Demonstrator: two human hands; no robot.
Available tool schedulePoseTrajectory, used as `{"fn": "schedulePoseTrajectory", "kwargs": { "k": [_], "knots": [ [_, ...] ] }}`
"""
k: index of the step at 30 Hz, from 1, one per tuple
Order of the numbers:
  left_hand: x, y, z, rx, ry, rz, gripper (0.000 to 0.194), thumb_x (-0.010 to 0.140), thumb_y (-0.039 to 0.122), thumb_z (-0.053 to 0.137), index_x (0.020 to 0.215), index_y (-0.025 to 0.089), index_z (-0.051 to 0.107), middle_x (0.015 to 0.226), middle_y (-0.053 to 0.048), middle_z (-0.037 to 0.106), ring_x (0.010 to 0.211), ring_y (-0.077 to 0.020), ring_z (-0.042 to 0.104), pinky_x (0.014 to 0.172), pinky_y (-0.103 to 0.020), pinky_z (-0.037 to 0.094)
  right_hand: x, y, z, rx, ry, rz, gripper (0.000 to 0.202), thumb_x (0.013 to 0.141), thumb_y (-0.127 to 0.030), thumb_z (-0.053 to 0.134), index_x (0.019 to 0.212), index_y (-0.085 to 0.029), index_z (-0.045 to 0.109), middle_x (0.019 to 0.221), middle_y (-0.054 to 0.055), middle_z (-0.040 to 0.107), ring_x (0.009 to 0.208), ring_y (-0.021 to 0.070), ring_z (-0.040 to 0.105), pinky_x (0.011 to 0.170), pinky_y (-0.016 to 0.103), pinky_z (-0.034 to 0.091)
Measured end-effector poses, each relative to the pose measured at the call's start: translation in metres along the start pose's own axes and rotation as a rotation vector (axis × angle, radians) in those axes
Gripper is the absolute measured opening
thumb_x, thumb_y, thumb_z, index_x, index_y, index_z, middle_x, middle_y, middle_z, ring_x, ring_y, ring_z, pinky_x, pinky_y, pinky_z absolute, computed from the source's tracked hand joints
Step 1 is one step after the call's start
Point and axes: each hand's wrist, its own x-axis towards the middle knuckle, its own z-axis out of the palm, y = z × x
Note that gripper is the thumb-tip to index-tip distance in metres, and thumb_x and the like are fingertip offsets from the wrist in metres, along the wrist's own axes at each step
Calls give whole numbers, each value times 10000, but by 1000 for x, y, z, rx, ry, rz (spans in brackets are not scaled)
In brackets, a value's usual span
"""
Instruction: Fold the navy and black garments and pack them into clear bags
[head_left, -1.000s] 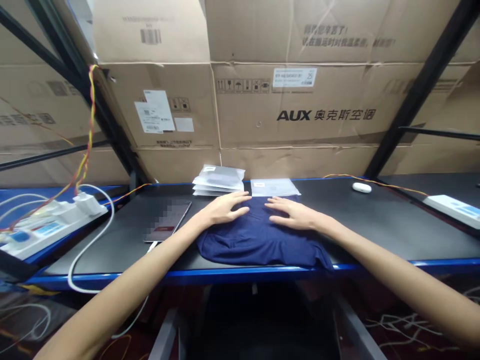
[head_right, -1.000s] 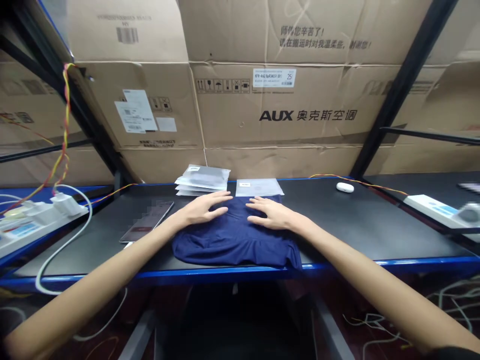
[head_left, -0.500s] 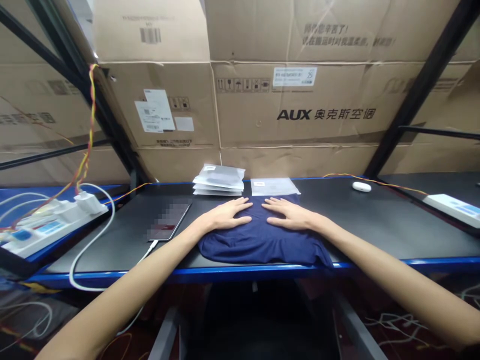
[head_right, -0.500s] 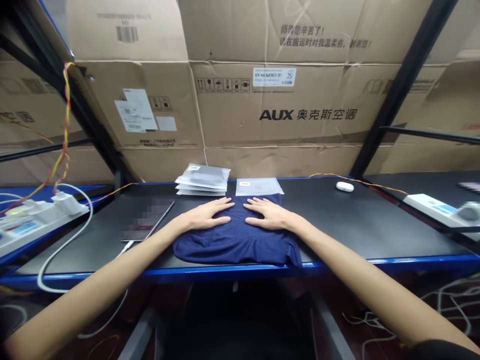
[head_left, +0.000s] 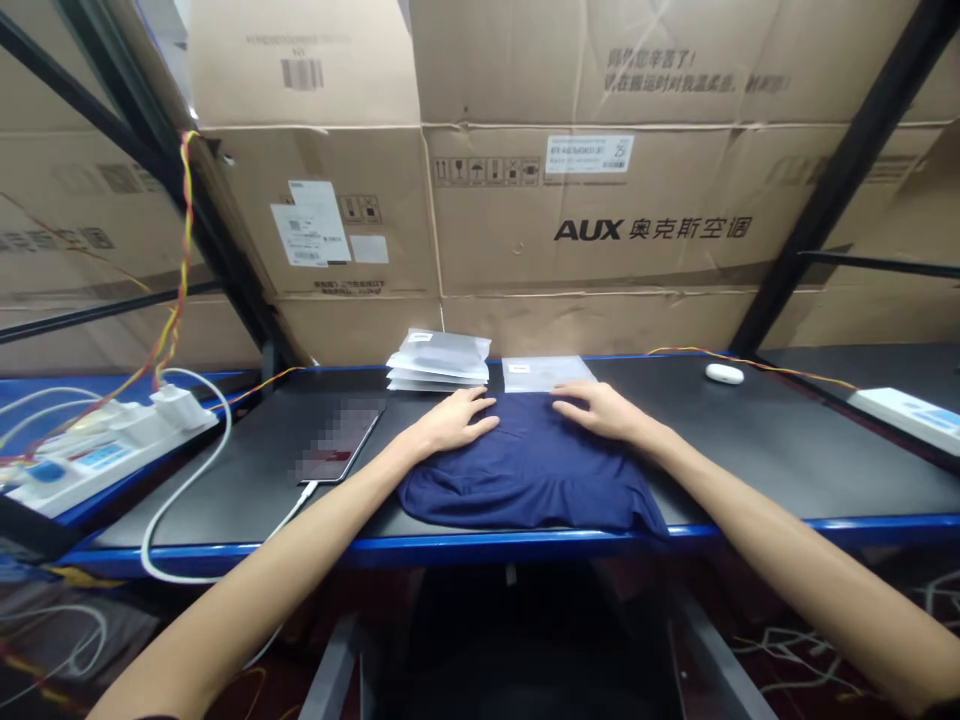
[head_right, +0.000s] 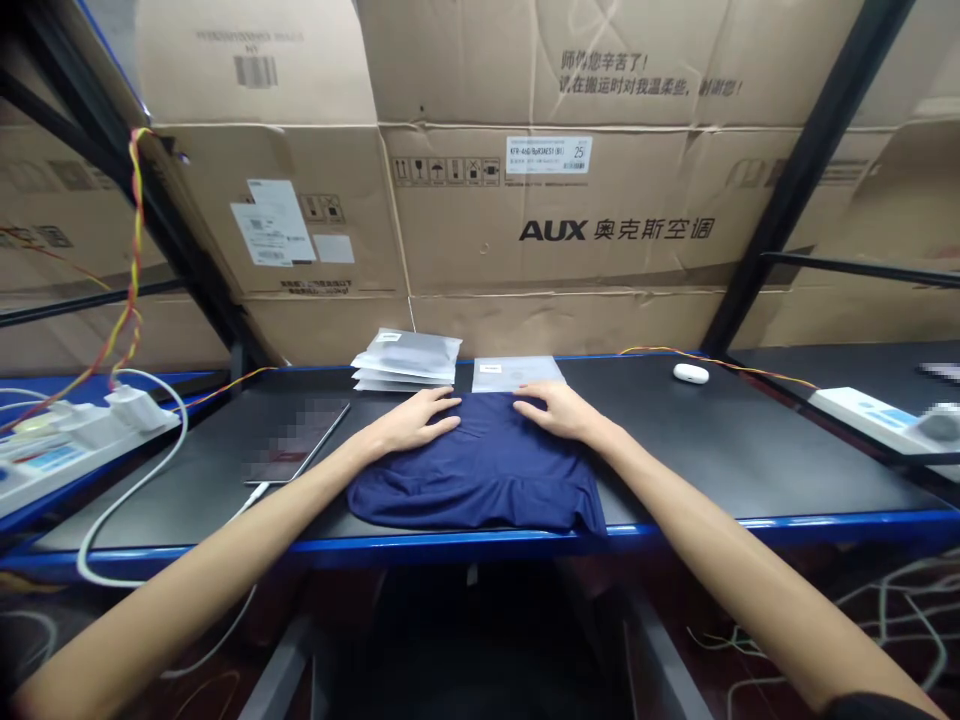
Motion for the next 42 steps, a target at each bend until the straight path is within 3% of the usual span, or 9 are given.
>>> {"fn": "schedulePoseTrajectory", "kwargs": {
  "k": [5, 10, 16, 20, 24, 29, 33, 39, 42],
  "knots": [
    [0, -2, -2, -97, 70, 24, 493, 899, 525, 572, 1219, 165, 678, 1356, -147, 585, 1287, -297, 522, 1110, -418, 397, -4, 23, 0, -194, 18, 79, 304, 897, -290, 591, 1152, -179, 715, 1171, 129, 721, 1129, 311, 641, 1015, 459, 489],
    [4, -4, -6, -204, 165, 44, 261, 892, 398, 576, 902, 190, 733, 1015, -82, 689, 968, -234, 649, 936, -372, 504, -5, 22, 1, -152, -29, 54, 310, 891, -279, 597, 1166, -182, 703, 1154, 120, 723, 1073, 291, 654, 985, 425, 496],
    [6, -9, -4, -268, 172, -51, 349, 808, 373, 642, 1090, 172, 691, 1073, -86, 692, 967, -239, 655, 908, -366, 516, -3, 22, -3, -140, -13, 136, 330, 834, -293, 636, 1124, -161, 719, 1062, 136, 694, 1025, 294, 625, 932, 397, 498],
    [8, -10, -3, -262, 188, -58, 245, 787, 337, 636, 961, 175, 698, 964, -63, 695, 898, -230, 650, 860, -358, 519, -2, 23, -3, -162, 45, 157, 188, 774, -196, 598, 902, -197, 735, 996, 100, 688, 977, 273, 612, 907, 378, 496],
    [9, -8, -5, -273, 271, -2, 150, 783, 199, 559, 892, 186, 660, 921, -33, 702, 884, -207, 645, 844, -334, 506, -4, 16, -10, -42, 132, 166, 245, 747, -184, 551, 941, -211, 699, 950, 69, 721, 886, 252, 652, 853, 369, 506],
    [1, 2, -21, -245, 353, 161, 194, 772, 119, 527, 886, 198, 662, 936, -20, 708, 908, -189, 632, 853, -313, 489, -14, 1, -26, 108, 54, 101, 281, 727, -190, 507, 924, -205, 705, 895, 49, 750, 840, 251, 687, 831, 372, 514],
    [-11, 12, -36, -241, 270, 322, 172, 781, 122, 552, 866, 198, 681, 903, -24, 706, 898, -184, 629, 887, -318, 483, -26, -5, -35, 136, -83, 82, 342, 741, -175, 499, 976, -233, 740, 960, 25, 770, 891, 240, 706, 855, 355, 526],
    [-17, 17, -38, -205, 21, 301, 156, 770, 181, 588, 819, 199, 735, 868, -30, 735, 825, -183, 658, 818, -286, 490, -33, -7, -35, 128, -195, 70, 243, 791, -307, 614, 954, -252, 786, 1053, 25, 773, 995, 271, 711, 944, 381, 531],
    [-15, 16, -33, -116, -12, 294, 160, 795, 220, 590, 796, 205, 749, 907, -36, 740, 862, -194, 671, 821, -283, 487, -33, -6, -33, 92, -229, 67, 263, 819, -380, 625, 965, -241, 794, 1124, 47, 754, 1031, 281, 705, 949, 388, 538]
  ]
}}
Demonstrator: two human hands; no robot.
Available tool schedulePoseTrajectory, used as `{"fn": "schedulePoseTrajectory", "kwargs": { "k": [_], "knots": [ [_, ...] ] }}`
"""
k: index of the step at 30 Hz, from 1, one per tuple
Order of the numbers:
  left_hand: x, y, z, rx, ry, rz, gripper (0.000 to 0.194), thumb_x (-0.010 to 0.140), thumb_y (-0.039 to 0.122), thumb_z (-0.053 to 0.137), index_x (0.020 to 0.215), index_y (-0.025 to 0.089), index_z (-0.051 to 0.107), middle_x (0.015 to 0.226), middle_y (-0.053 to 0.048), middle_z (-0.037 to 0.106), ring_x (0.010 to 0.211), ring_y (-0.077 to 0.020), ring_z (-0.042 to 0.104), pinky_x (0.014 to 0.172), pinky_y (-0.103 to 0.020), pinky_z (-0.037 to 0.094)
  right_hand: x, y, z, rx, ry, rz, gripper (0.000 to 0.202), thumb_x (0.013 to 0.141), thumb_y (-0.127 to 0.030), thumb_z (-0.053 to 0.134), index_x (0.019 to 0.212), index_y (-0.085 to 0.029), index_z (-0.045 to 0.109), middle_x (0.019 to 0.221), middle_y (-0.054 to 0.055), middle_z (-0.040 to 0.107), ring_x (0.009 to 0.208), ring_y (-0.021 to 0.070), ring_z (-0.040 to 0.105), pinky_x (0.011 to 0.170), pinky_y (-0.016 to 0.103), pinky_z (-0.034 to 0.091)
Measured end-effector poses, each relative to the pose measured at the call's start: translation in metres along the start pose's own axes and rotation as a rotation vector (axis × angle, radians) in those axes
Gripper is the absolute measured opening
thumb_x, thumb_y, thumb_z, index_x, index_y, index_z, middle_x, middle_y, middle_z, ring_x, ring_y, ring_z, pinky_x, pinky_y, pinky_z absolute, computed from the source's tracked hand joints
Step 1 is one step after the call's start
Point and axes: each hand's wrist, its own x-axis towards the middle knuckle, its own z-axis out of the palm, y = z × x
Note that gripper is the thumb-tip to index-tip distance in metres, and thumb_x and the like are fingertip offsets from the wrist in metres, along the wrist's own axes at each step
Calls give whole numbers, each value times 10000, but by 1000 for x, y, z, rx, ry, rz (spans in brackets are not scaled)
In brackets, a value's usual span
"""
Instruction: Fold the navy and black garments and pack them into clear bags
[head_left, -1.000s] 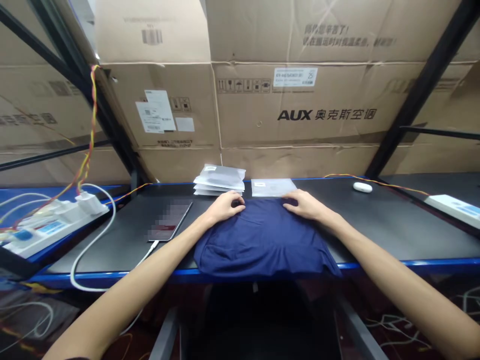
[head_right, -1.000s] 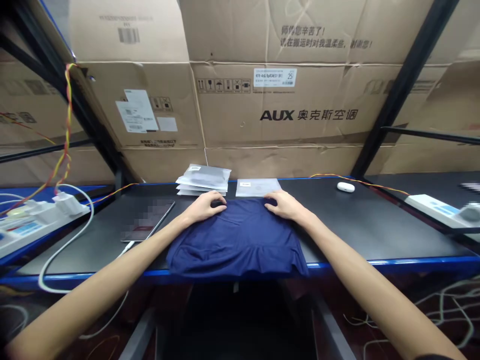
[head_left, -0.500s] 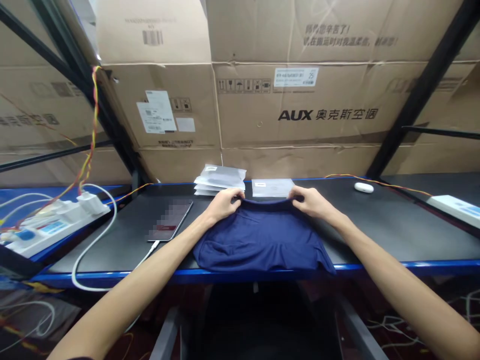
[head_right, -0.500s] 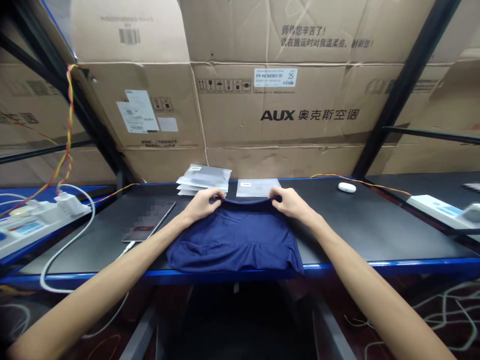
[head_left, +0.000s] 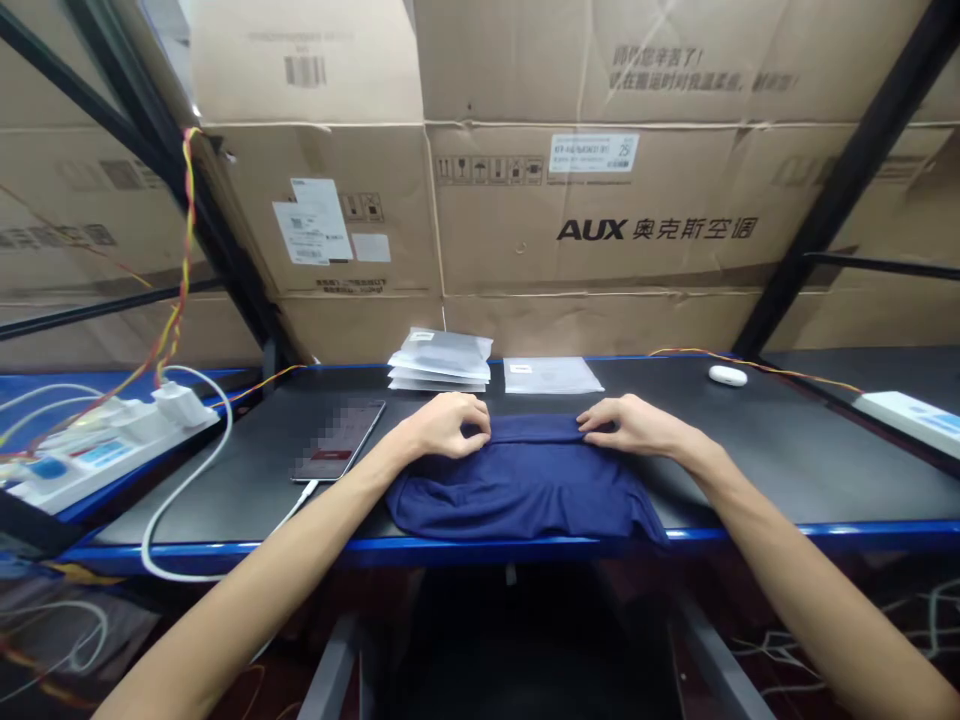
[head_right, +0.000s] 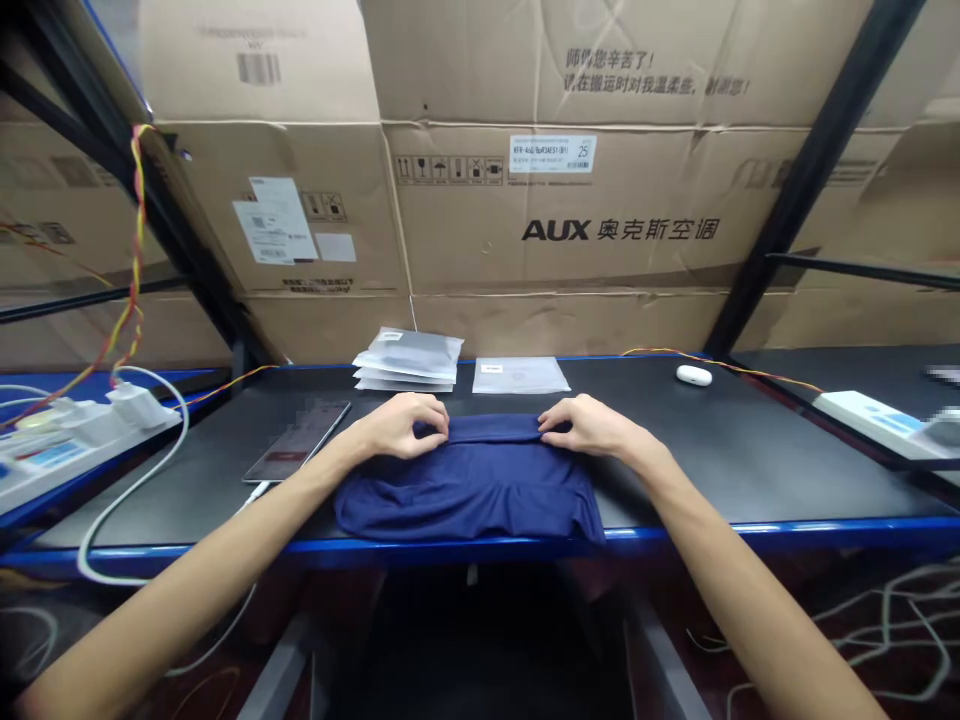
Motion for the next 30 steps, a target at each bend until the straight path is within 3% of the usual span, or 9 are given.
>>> {"fn": "schedulePoseTrajectory", "kwargs": {
  "k": [10, 13, 15, 18, 20, 22, 24, 27, 30],
  "knots": [
    [3, -10, 1, 26, 29, -102, 271, 883, 338, 600, 1088, 234, 743, 1191, -48, 714, 1123, -230, 642, 1017, -349, 452, 1, 13, 1, -110, 38, 29, 401, 870, -452, 582, 1180, -246, 732, 1309, 75, 664, 1371, 338, 455, 1133, 517, 368],
    [1, -8, -8, -106, 73, -85, 254, 849, 375, 668, 1039, 225, 745, 1134, -54, 717, 1063, -221, 638, 974, -344, 460, -2, -3, -2, -9, 149, -23, 396, 845, -512, 619, 1121, -257, 746, 1258, 77, 690, 1283, 330, 540, 1094, 486, 404],
    [-2, -8, -15, -255, -45, -136, 263, 797, 439, 729, 908, 202, 747, 923, -40, 726, 870, -193, 644, 810, -302, 490, -6, -15, -5, 94, 179, -41, 346, 826, -546, 647, 911, -233, 767, 1003, 78, 751, 1011, 296, 668, 931, 427, 499],
    [-7, -10, -22, -455, -396, -231, 352, 686, 514, 811, 785, 186, 730, 693, 4, 646, 657, -140, 567, 610, -244, 428, -11, -27, -6, 212, -10, 31, 409, 766, -605, 704, 663, -209, 679, 646, 9, 645, 645, 190, 600, 647, 323, 474],
    [-11, -10, -26, -491, -524, -240, 380, 623, 508, 852, 807, 198, 735, 705, 19, 620, 657, -128, 545, 597, -226, 405, -14, -30, -7, 252, -204, 41, 424, 690, -619, 763, 660, -210, 655, 634, -21, 592, 623, 160, 546, 604, 286, 431],
    [-13, -6, -29, -447, -523, -214, 412, 563, 483, 888, 841, 221, 734, 782, 24, 614, 726, -136, 550, 633, -216, 409, -17, -31, -9, 253, -322, -6, 428, 627, -611, 809, 725, -220, 666, 719, -23, 596, 702, 167, 547, 651, 277, 435],
    [-15, 1, -31, -367, -509, -179, 445, 514, 460, 912, 851, 241, 722, 872, 22, 608, 810, -155, 555, 677, -213, 421, -21, -32, -12, 226, -351, -62, 445, 604, -593, 830, 811, -231, 676, 832, -8, 609, 810, 191, 558, 734, 289, 453],
    [-17, 11, -32, -247, -501, -158, 411, 526, 424, 909, 836, 243, 708, 950, 6, 593, 885, -180, 548, 716, -220, 431, -27, -32, -16, 182, -355, -103, 413, 647, -521, 821, 915, -240, 682, 982, 20, 618, 928, 217, 565, 842, 316, 461],
    [-18, 13, -32, -235, -510, -142, 269, 623, 365, 856, 816, 235, 721, 943, -1, 599, 878, -175, 557, 749, -227, 435, -30, -31, -18, 215, -336, -124, 237, 731, -402, 753, 878, -225, 697, 1035, 33, 635, 959, 218, 585, 892, 327, 454]
  ]
}}
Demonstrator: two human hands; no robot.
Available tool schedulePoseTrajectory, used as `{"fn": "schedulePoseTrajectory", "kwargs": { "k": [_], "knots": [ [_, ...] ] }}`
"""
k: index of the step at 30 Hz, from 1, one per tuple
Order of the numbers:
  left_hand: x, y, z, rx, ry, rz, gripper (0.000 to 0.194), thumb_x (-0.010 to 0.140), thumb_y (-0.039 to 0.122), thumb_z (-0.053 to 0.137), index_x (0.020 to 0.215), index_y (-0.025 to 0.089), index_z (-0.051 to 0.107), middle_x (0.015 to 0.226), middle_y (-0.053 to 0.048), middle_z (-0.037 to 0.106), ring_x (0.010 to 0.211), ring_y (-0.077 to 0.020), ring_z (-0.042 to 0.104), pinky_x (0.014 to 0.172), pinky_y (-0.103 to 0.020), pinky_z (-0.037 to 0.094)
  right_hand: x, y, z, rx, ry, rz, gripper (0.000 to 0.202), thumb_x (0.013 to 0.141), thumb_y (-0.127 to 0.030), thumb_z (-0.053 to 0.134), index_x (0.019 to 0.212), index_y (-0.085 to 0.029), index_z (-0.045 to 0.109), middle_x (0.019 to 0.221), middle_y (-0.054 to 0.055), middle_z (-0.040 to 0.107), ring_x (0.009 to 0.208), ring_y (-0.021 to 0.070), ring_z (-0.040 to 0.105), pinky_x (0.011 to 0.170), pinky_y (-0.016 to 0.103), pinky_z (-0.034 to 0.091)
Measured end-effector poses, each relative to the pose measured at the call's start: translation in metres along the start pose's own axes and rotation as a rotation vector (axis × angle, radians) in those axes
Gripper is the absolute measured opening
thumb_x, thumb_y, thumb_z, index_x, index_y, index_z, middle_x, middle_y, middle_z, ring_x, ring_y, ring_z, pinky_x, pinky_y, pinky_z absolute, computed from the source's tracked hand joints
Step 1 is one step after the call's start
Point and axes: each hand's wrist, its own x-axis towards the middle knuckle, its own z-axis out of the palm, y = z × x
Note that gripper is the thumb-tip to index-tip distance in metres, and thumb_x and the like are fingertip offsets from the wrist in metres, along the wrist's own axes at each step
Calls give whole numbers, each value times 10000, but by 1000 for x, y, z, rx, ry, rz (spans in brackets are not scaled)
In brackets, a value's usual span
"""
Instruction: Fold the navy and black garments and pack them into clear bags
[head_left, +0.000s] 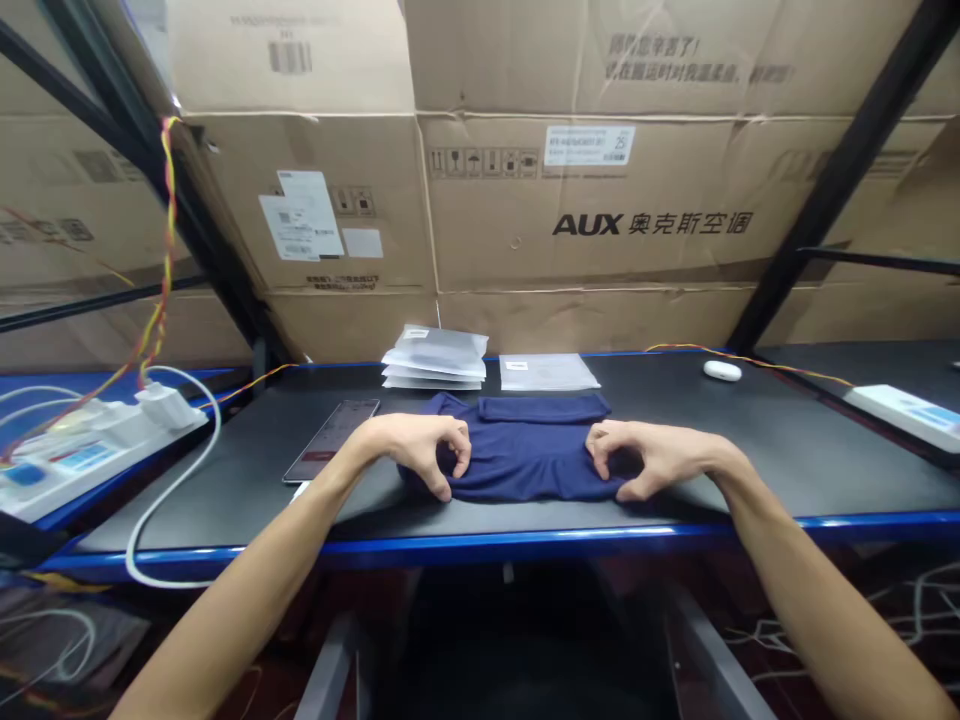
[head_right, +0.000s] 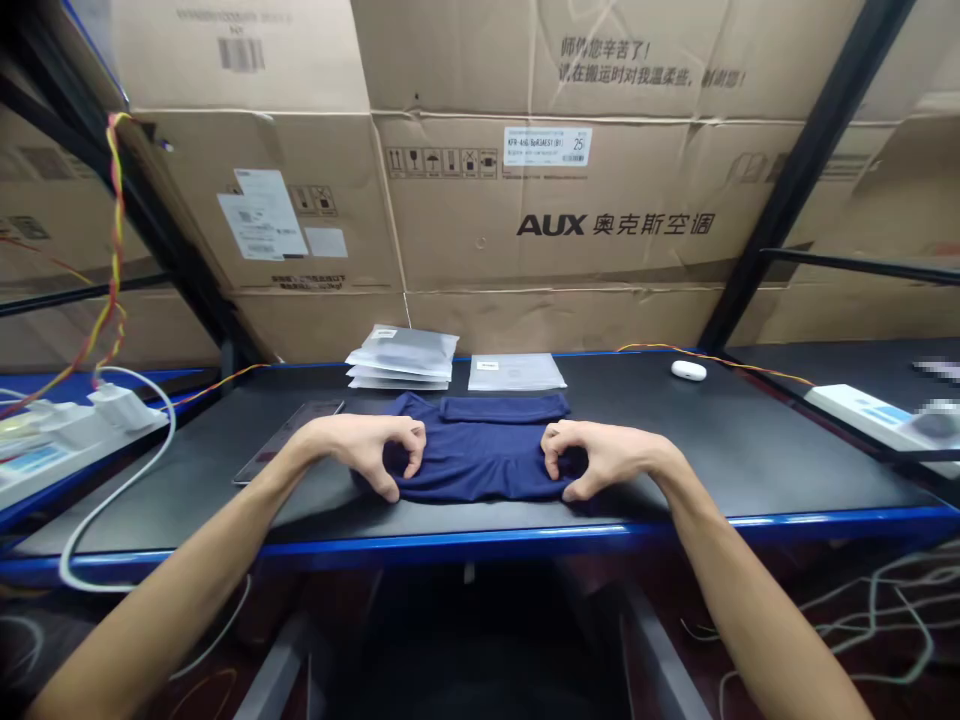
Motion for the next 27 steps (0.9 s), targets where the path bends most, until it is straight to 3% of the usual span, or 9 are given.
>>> {"fn": "schedulePoseTrajectory", "kwargs": {
  "k": [4, 9, 14, 17, 20, 24, 27],
  "knots": [
    [-3, -7, -6, -100, 54, 28, 149, 737, 338, 743, 805, 208, 718, 903, -2, 643, 832, -160, 577, 765, -234, 436, -3, 6, -3, 120, 108, 81, 192, 796, -385, 673, 853, -210, 726, 952, 30, 702, 902, 221, 631, 864, 330, 470],
    [-5, -12, -15, -219, 276, -97, 231, 853, 394, 576, 864, 186, 674, 766, 22, 638, 709, -137, 549, 672, -232, 407, -4, 19, -7, 243, 369, 263, 381, 782, -543, 669, 917, -194, 743, 791, 22, 711, 732, 204, 627, 702, 322, 481],
    [6, -23, -8, 13, 551, -240, 367, 924, 459, 449, 825, 178, 663, 744, -8, 653, 680, -163, 561, 620, -250, 383, 2, 34, -11, 161, 435, 381, 407, 735, -584, 686, 832, -195, 753, 795, 31, 736, 729, 215, 638, 700, 322, 480],
    [15, -33, 0, 209, 558, -332, 430, 944, 482, 410, 809, 186, 691, 798, -47, 702, 720, -198, 609, 647, -271, 395, 9, 40, -10, -8, 506, 564, 380, 690, -587, 706, 697, -207, 711, 621, 15, 678, 589, 191, 593, 568, 299, 435],
    [21, -41, 6, 302, 530, -420, 435, 919, 541, 444, 867, 209, 720, 851, -70, 726, 776, -236, 644, 663, -287, 415, 12, 44, -8, -157, 560, 668, 370, 649, -588, 741, 636, -225, 669, 599, 8, 661, 557, 183, 575, 515, 287, 392],
    [21, -45, 5, 346, 549, -446, 403, 878, 576, 511, 852, 225, 707, 872, -55, 732, 807, -243, 654, 665, -286, 430, 10, 47, -8, -233, 603, 705, 383, 639, -616, 751, 621, -243, 664, 622, 10, 677, 599, 207, 606, 529, 296, 395],
    [15, -42, 0, 336, 564, -475, 407, 840, 604, 553, 854, 223, 696, 888, -47, 732, 812, -240, 657, 682, -289, 446, 7, 43, -8, -197, 733, 619, 414, 718, -648, 684, 655, -238, 680, 665, 22, 699, 646, 220, 630, 567, 307, 426]
  ]
}}
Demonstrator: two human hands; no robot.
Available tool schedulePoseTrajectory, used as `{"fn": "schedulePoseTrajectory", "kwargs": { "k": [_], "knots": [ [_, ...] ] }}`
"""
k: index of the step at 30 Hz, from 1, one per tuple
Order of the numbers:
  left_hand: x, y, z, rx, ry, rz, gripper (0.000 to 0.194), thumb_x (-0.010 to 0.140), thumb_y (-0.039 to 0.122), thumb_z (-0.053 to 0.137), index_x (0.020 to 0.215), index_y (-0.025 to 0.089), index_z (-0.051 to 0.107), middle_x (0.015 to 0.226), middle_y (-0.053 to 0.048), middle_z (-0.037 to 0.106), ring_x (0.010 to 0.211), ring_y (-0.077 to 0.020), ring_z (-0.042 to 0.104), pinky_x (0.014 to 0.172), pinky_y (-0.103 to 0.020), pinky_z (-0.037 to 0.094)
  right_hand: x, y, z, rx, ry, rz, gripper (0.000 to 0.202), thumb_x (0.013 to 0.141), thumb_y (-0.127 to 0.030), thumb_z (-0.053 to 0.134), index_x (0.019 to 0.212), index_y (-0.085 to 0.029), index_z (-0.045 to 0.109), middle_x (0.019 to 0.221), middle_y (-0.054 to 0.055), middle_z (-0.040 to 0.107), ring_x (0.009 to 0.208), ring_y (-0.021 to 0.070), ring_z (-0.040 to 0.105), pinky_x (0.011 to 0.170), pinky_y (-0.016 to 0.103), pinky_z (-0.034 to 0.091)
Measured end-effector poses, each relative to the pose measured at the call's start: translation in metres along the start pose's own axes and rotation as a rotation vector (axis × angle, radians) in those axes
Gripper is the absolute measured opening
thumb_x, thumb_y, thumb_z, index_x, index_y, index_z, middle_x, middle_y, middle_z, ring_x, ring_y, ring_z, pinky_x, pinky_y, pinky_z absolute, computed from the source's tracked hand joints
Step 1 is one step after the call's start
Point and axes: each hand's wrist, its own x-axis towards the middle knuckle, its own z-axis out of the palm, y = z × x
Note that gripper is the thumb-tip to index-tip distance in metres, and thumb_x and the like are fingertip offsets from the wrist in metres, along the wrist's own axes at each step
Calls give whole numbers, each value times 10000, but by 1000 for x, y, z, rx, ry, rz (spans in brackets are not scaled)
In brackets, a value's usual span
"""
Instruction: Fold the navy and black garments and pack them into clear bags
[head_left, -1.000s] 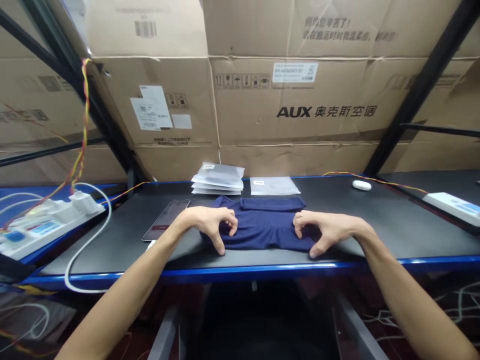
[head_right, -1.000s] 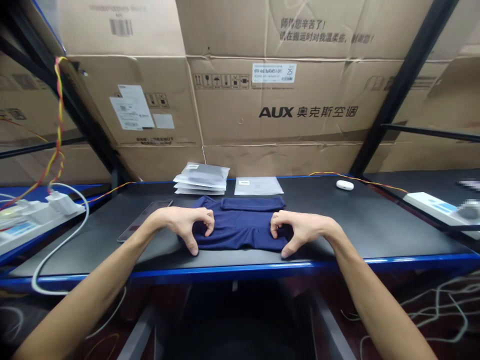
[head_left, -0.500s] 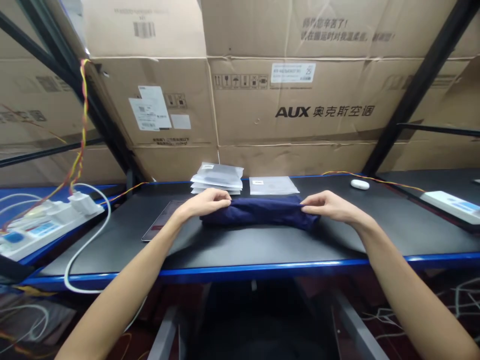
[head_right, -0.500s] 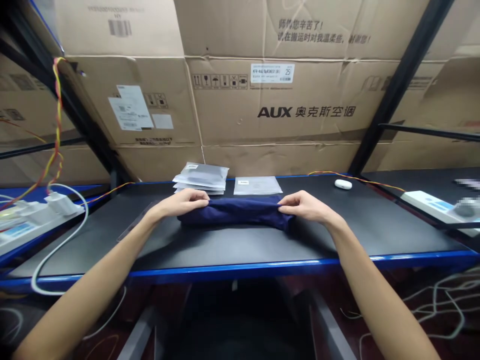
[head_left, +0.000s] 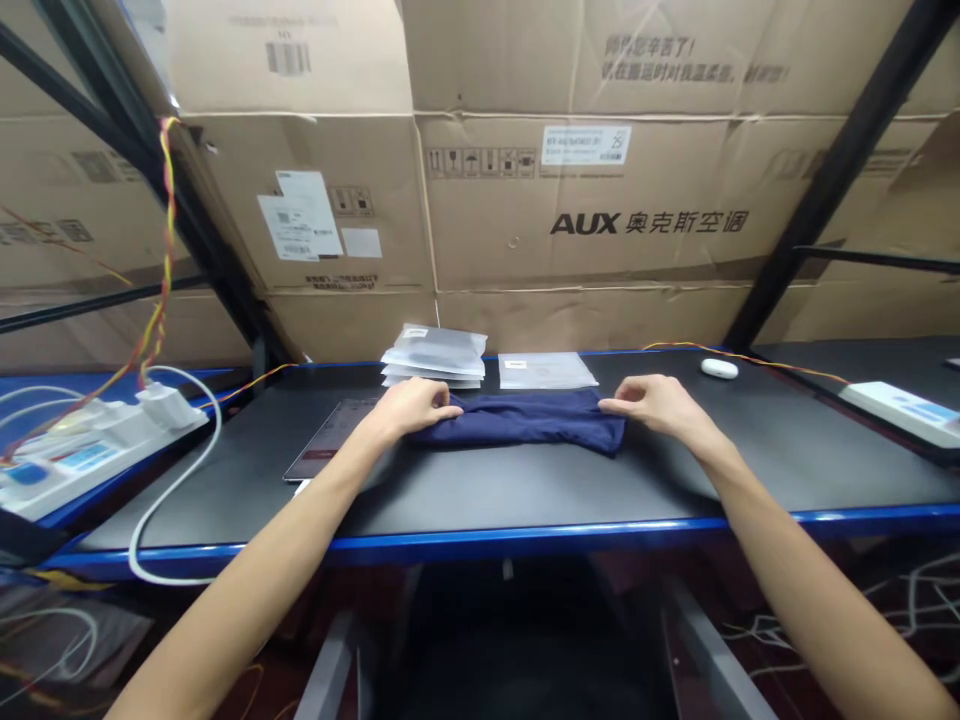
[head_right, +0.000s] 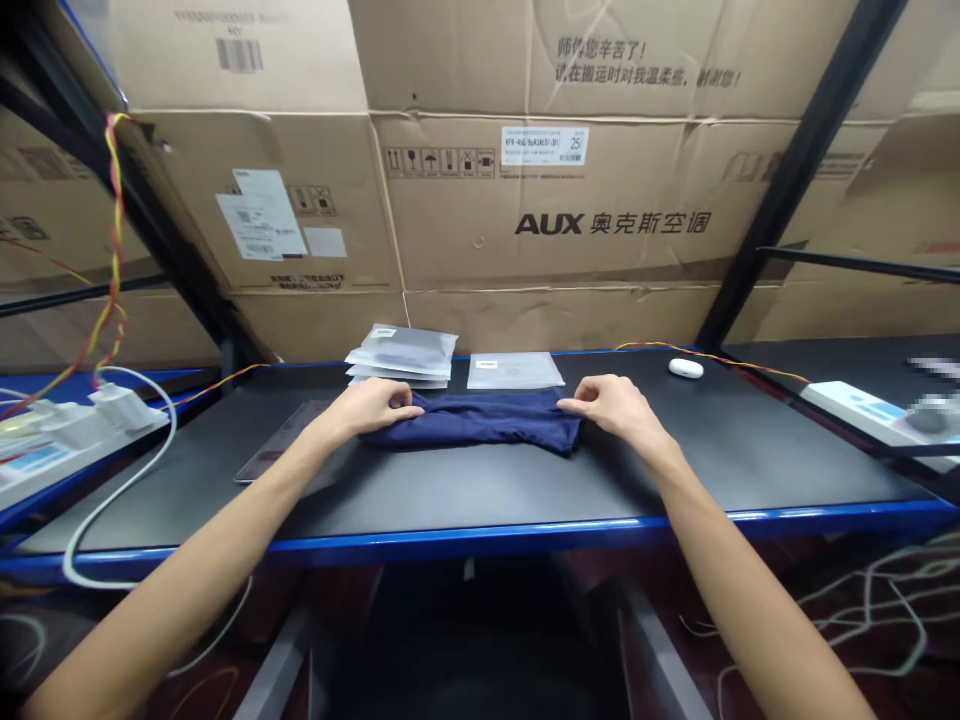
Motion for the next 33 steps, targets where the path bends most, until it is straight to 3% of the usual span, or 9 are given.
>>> {"fn": "schedulePoseTrajectory", "kwargs": {
  "k": [3, 5, 9, 13, 16, 24, 29, 33],
  "knots": [
    [-5, -1, -11, 6, -20, -126, 548, 778, 724, 545, 945, 223, 692, 938, -68, 732, 859, -273, 666, 720, -314, 474, -7, -12, 2, 130, 143, -115, 414, 833, -608, 587, 722, -225, 701, 726, 30, 723, 694, 220, 649, 648, 320, 470],
    [-9, -1, -18, 18, -87, -245, 691, 714, 827, 512, 950, 203, 694, 953, -110, 730, 875, -308, 670, 740, -344, 486, -12, -25, 7, 189, 154, -221, 389, 880, -560, 553, 785, -220, 717, 789, 33, 743, 721, 223, 663, 709, 336, 501],
    [-14, -1, -24, 72, -246, -409, 790, 638, 918, 466, 730, 162, 675, 817, -176, 712, 820, -343, 672, 756, -386, 489, -13, -56, 26, 143, -92, -523, 376, 923, -508, 537, 1103, -241, 729, 1137, 61, 739, 1065, 277, 665, 980, 406, 489],
    [-12, -2, -21, 62, -305, -410, 680, 645, 869, 527, 566, 196, 594, 624, -117, 652, 694, -295, 650, 695, -361, 475, -5, -78, 46, 41, -309, -657, 575, 948, -543, 500, 1419, -215, 543, 1490, 110, 499, 1392, 307, 429, 1162, 459, 333],
    [-9, -5, -18, 10, -273, -339, 554, 666, 747, 618, 542, 211, 549, 591, -64, 618, 626, -243, 604, 626, -317, 426, -2, -86, 58, 29, -422, -714, 595, 964, -569, 467, 1464, -246, 489, 1555, 73, 408, 1466, 303, 297, 1201, 475, 260],
    [-2, -17, -16, -184, -165, -174, 234, 655, 363, 709, 772, 205, 583, 712, 15, 624, 666, -176, 569, 593, -250, 378, -2, -78, 60, 72, -507, -768, 580, 987, -589, 408, 1498, -314, 421, 1597, 6, 324, 1479, 264, 271, 1224, 444, 207],
    [-3, -17, -19, -154, -60, -248, 364, 628, 209, 682, 991, 198, 650, 842, -10, 673, 767, -204, 628, 623, -251, 440, 3, -58, 42, 29, -504, -662, 608, 963, -627, 426, 1483, -313, 448, 1577, 20, 371, 1480, 292, 263, 1219, 482, 201],
    [-6, -10, -27, -234, 84, -298, 505, 647, 201, 664, 1152, 196, 682, 972, -41, 722, 904, -241, 672, 744, -273, 513, 4, -40, 36, -32, -487, -619, 615, 956, -640, 428, 1472, -307, 468, 1564, 32, 393, 1495, 315, 207, 1222, 547, 129]
  ]
}}
